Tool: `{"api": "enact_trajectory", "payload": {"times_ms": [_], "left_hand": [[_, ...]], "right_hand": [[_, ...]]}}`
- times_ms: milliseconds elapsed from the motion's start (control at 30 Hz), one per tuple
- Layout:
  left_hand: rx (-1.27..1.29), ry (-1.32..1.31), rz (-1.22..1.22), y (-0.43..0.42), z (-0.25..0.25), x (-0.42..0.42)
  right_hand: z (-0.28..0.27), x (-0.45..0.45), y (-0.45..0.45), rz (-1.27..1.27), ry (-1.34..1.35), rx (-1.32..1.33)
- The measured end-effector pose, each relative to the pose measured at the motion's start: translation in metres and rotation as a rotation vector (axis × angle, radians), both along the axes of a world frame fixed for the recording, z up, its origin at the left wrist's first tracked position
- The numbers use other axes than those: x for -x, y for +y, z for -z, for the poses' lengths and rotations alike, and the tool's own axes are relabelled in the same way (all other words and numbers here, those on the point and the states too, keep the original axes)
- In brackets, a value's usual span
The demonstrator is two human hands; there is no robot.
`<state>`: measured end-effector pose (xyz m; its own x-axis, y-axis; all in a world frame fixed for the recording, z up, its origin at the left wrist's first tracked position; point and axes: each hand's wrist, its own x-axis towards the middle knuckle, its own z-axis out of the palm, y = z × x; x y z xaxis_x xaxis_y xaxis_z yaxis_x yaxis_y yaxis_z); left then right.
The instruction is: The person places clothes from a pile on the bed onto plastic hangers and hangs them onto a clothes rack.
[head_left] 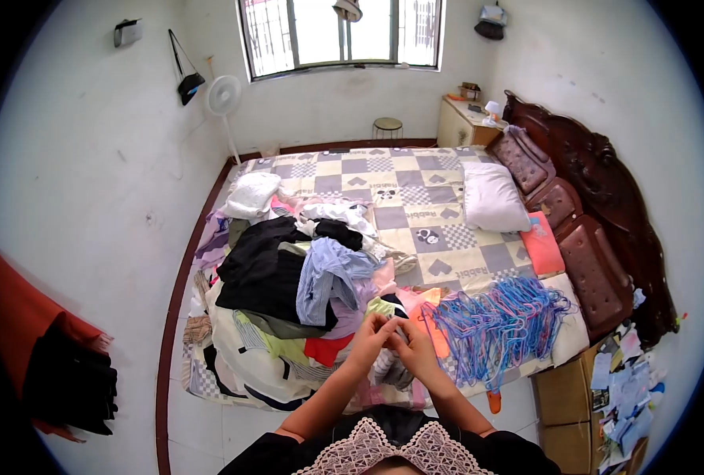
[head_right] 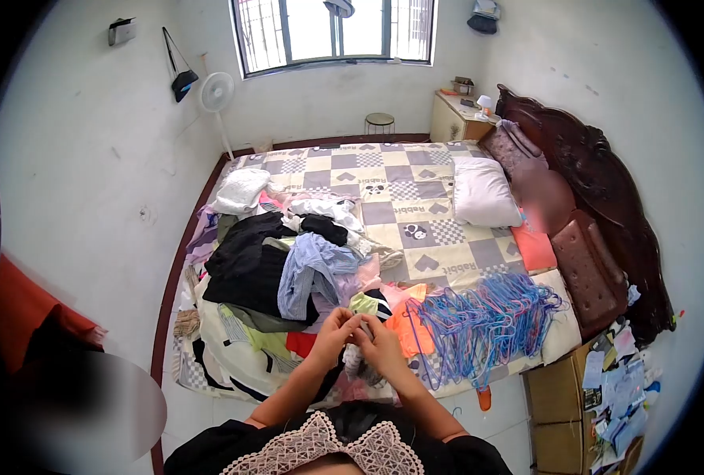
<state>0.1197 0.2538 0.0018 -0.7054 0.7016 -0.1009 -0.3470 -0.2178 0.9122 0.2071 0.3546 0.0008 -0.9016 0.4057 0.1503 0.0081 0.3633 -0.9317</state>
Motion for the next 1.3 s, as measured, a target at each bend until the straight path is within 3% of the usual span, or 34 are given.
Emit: {"api": "enact_trajectory", "payload": {"times_ms": [233,333,367,533,600,667,733,767,833,900,933,1033,1133,1233,1300], "left_hand": [[-0.066,0.011,-0.088,-0.024,-0.001,0.008],[-0.109,0.026,-0.132,-0.031,-0.001,0.005],[-0.130,0.030,-0.138,-0.034,-0.002,0.005],[-0.120,0.048,-0.069,-0.043,0.003,0.009],[-0.092,-0.059,0.003,-0.048,-0.003,0.010],[-0.040,0.026,-0.020,-0.049,-0.006,0.010],[0.501,0.645,0.051,-0.052,-0.018,0.007],[0.520,0.732,0.045,-0.049,-0.020,0.004],[0.477,0.738,-0.012,-0.044,-0.015,0.004],[0.364,0.599,-0.125,-0.040,-0.031,0.001],[0.193,0.674,-0.251,-0.035,-0.036,0.004],[0.033,0.327,-0.428,-0.035,-0.032,0.019],[0.103,0.509,-0.539,-0.050,-0.028,0.046],[0.270,0.475,-0.532,-0.055,-0.018,0.058],[0.383,0.501,-0.520,-0.052,-0.018,0.054]], "right_hand": [[-0.003,0.010,-0.020,-0.069,0.189,0.275],[-0.001,0.014,-0.023,-0.056,0.139,0.364],[0.006,0.017,-0.025,-0.097,0.180,0.559],[0.005,0.018,-0.019,-0.189,0.092,0.580],[0.005,0.017,-0.015,0.013,0.092,-0.072],[-0.010,0.017,-0.007,0.188,0.107,-0.188],[-0.021,0.016,0.003,0.335,0.189,-0.338],[-0.026,0.017,0.004,0.339,0.184,-0.332],[-0.029,0.019,0.002,0.369,0.560,-0.466],[-0.015,0.027,-0.012,0.359,0.526,-0.404],[-0.004,0.030,-0.018,0.342,0.502,-0.343],[0.048,0.026,-0.021,0.110,0.006,-0.509],[0.123,0.016,0.004,-0.164,-0.451,-0.308],[0.107,0.007,0.043,-0.214,-0.535,-0.276],[0.082,0.009,0.066,0.171,-0.230,-0.284]]}}
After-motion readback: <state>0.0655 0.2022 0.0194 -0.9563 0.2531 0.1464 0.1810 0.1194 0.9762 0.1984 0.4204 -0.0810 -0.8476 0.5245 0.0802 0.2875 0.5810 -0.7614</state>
